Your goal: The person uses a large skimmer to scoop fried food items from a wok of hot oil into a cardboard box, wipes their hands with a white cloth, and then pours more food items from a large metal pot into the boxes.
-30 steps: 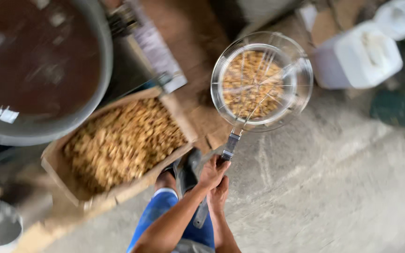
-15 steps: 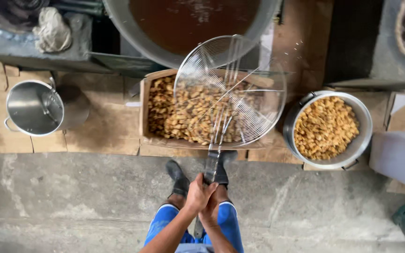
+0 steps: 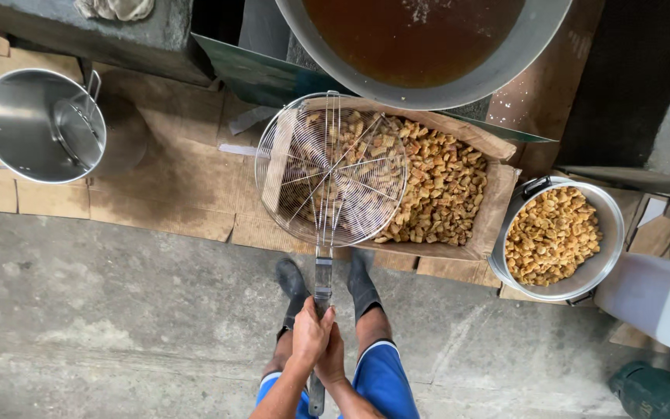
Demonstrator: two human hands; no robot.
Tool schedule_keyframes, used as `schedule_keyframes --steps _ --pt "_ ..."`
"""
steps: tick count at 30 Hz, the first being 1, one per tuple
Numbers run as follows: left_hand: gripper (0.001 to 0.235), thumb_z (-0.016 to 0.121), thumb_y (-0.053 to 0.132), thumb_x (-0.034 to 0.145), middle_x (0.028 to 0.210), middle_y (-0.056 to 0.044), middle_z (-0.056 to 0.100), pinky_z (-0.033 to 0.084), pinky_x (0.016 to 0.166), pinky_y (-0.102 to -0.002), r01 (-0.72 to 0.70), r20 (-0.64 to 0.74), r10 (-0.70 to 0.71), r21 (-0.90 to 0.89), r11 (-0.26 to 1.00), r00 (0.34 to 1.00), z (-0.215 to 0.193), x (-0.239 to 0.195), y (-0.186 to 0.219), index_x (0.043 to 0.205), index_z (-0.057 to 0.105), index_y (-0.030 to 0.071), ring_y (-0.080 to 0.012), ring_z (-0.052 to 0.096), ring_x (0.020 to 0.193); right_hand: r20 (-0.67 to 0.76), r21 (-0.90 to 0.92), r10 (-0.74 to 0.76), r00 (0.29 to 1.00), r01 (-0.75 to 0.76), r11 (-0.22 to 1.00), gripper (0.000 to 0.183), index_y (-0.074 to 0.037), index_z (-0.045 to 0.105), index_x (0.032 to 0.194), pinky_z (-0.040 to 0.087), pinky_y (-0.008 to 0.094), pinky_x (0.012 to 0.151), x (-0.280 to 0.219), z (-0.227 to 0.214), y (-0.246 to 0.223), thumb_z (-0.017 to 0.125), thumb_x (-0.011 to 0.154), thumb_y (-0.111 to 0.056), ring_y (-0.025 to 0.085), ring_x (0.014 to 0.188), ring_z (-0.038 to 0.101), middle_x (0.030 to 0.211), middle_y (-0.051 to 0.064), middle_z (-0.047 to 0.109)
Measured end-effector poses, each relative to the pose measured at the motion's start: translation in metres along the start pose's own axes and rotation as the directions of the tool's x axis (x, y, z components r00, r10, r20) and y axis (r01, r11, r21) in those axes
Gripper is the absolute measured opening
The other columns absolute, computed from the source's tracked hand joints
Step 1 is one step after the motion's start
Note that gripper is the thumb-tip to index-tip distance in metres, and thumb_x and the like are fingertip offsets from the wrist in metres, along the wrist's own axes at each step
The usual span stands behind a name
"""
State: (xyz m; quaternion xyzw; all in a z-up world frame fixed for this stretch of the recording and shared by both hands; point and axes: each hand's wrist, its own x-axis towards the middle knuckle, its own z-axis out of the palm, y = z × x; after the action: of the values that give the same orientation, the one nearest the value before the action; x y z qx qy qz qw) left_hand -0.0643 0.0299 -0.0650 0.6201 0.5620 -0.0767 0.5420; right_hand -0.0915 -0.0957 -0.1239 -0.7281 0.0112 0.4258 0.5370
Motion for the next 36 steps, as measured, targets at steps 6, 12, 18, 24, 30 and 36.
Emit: schedule_keyframes --steps 6,12,18,24,30,36 --pt "0.044 0.071 0.028 0.089 0.1 -0.033 0.069 0.052 0.081 -0.057 -0.038 0.022 0.036 0.131 0.991 0.999 0.011 0.02 -0.029 0.115 0.055 -0.003 -0.0518 0.064 0.095 0.001 -0.156 -0.139 0.99 0.138 0.978 0.042 -0.004 0.054 0.13 0.051 0.038 0.092 0.012 0.01 0.009 0.069 0.093 -0.017 0.025 0.111 0.065 0.115 0.011 0.068" --pt "0.042 0.066 0.031 0.092 0.103 -0.033 0.068 0.052 0.084 -0.057 -0.03 0.017 0.027 0.171 0.985 0.999 0.013 0.047 -0.036 0.114 0.053 -0.003 -0.0523 0.064 0.097 0.188 -0.415 0.153 0.97 -0.062 0.908 0.044 -0.007 0.056 0.13 0.052 0.04 0.091 0.042 0.006 0.024 0.068 0.093 -0.025 0.028 0.114 0.067 0.118 0.016 0.07" --pt "0.054 0.068 0.03 0.089 0.114 -0.034 0.066 0.051 0.089 -0.054 0.001 -0.175 0.03 0.174 0.985 0.984 0.025 0.065 -0.026 0.128 0.053 -0.004 -0.0508 0.063 0.105 0.345 -0.509 0.164 0.924 0.038 0.86 0.044 -0.006 0.057 0.131 0.053 0.047 0.088 0.102 -0.028 -0.01 0.068 0.094 -0.028 0.042 0.114 0.065 0.121 0.026 0.068" --pt "0.06 0.071 0.031 0.093 0.121 -0.03 0.064 0.05 0.098 -0.052 -0.036 -0.232 0.116 0.324 0.945 0.966 0.037 0.07 -0.033 0.135 0.05 -0.006 -0.0482 0.062 0.112 0.315 -0.418 0.215 0.924 -0.068 0.906 0.046 -0.003 0.057 0.133 0.06 0.035 0.082 0.153 -0.063 -0.038 0.071 0.094 -0.022 0.025 0.095 0.076 0.111 0.02 0.077" --pt "0.069 0.075 0.029 0.091 0.124 -0.024 0.058 0.05 0.095 -0.052 -0.037 -0.328 0.135 0.287 0.957 0.935 0.027 0.046 0.069 0.145 0.044 -0.001 -0.0454 0.061 0.111 0.107 -0.195 0.288 0.952 -0.264 0.945 0.051 -0.005 0.054 0.138 0.061 0.033 0.065 0.178 -0.096 -0.127 0.068 0.091 -0.021 0.02 0.087 0.073 0.108 0.015 0.074" --pt "0.084 0.076 0.033 0.086 0.139 -0.017 0.063 0.055 0.101 -0.042 -0.112 0.202 0.166 -0.256 0.96 0.965 0.061 0.065 0.158 0.156 0.039 0.006 -0.0314 0.065 0.123 -0.099 -0.204 0.161 0.982 -0.178 0.963 0.069 -0.013 0.039 0.156 0.055 0.043 0.103 0.2 -0.167 -0.243 0.061 0.097 -0.042 0.028 0.13 0.058 0.149 0.018 0.053"
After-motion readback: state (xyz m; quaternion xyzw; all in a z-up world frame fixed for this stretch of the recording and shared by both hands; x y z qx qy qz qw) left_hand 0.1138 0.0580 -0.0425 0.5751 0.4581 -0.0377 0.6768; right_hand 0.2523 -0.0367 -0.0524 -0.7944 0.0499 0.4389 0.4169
